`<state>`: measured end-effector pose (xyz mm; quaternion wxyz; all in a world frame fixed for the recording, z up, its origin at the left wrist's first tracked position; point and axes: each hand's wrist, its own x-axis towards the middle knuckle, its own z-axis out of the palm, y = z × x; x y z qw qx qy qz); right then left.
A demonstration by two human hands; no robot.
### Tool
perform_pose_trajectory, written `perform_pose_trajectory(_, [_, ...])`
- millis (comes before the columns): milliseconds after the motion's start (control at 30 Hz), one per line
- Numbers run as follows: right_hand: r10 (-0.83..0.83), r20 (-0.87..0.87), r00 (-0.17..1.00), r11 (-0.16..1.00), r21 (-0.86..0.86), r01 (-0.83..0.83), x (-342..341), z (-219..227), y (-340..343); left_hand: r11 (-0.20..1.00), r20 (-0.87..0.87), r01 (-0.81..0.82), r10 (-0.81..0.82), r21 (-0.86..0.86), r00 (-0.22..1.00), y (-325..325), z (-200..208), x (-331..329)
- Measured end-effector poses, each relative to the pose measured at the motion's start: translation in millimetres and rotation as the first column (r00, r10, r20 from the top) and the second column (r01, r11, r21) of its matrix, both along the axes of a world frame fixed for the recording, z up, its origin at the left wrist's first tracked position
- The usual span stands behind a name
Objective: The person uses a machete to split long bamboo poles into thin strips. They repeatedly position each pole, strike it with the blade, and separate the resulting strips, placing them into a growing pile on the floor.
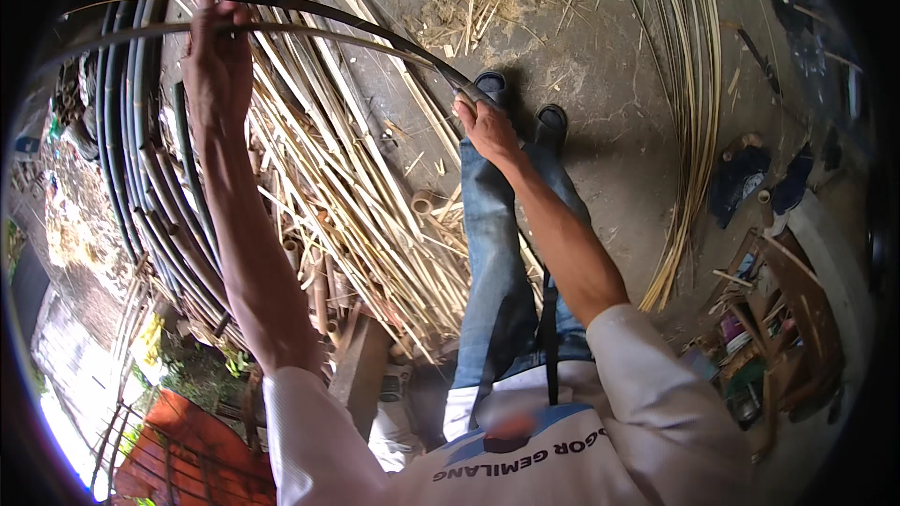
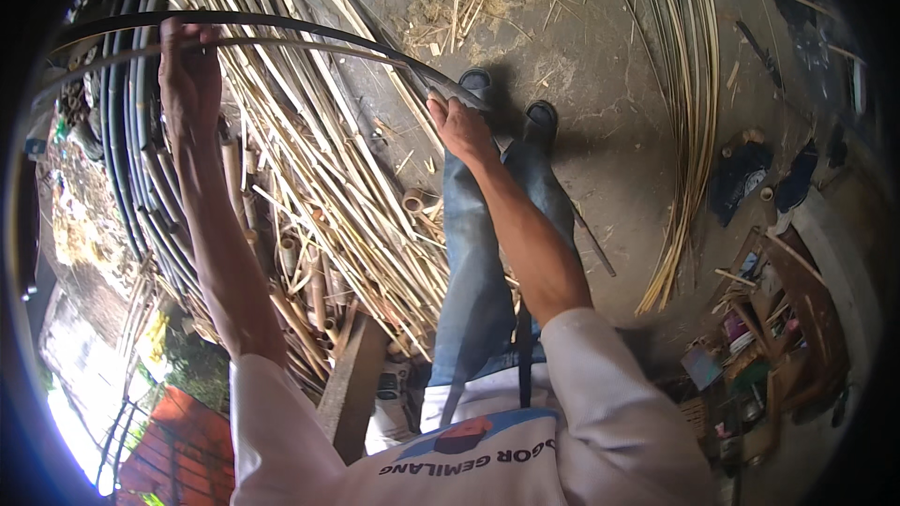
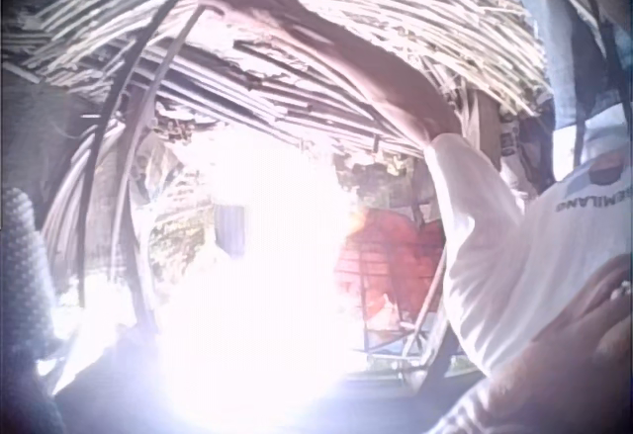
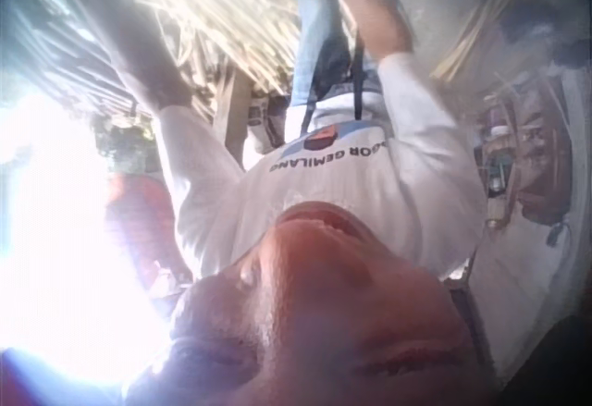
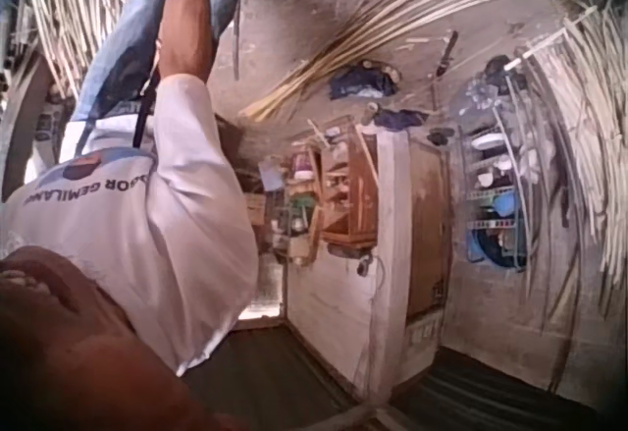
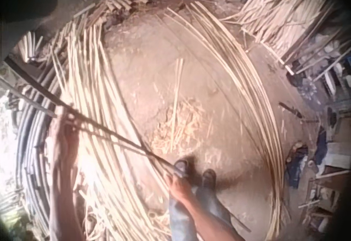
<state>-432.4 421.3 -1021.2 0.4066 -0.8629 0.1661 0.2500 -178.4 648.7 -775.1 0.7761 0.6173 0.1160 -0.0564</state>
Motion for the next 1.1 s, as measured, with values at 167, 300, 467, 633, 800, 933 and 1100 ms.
perform_pose_trajectory(167, [-0.01, -0.158, 0.987, 0.993, 0.112, 0.028, 12, 35, 10, 0.99, -0.342, 0.118, -0.085, 0.077, 0.936, 19, -151, -63])
perform_pose_trajectory(300, [-0.011, -0.253, 0.968, 0.992, 0.12, 0.042, 19, 42, 11, 0.991, -0.43, 0.114, -0.135, -0.074, 0.893, -41, -198, -91])
perform_pose_trajectory(467, [-0.041, -0.32, 0.947, 0.891, 0.418, 0.179, 12, 7, 10, 0.997, -0.398, 0.076, -0.083, -0.033, 0.914, -44, -217, -83])
perform_pose_trajectory(633, [-0.129, -0.368, 0.921, 0.71, 0.614, 0.345, 7, 16, 7, 0.995, -0.385, 0.104, -0.092, 0.008, 0.918, -55, -221, -83])
perform_pose_trajectory(800, [-0.155, -0.255, 0.954, 0.954, 0.212, 0.211, -21, -10, -11, 0.989, -0.371, 0.144, -0.12, 0.036, 0.921, -62, -209, -90])
perform_pose_trajectory(933, [-0.238, -0.399, 0.886, 0.955, 0.068, 0.288, -86, -60, -28, 0.981, -0.382, 0.184, -0.149, 0.057, 0.912, -63, -212, -97])
perform_pose_trajectory(1100, [-0.281, -0.759, 0.587, 0.692, 0.263, 0.672, -69, -44, -23, 0.958, -0.357, 0.138, -0.04, 0.252, 0.933, -105, -192, -91])
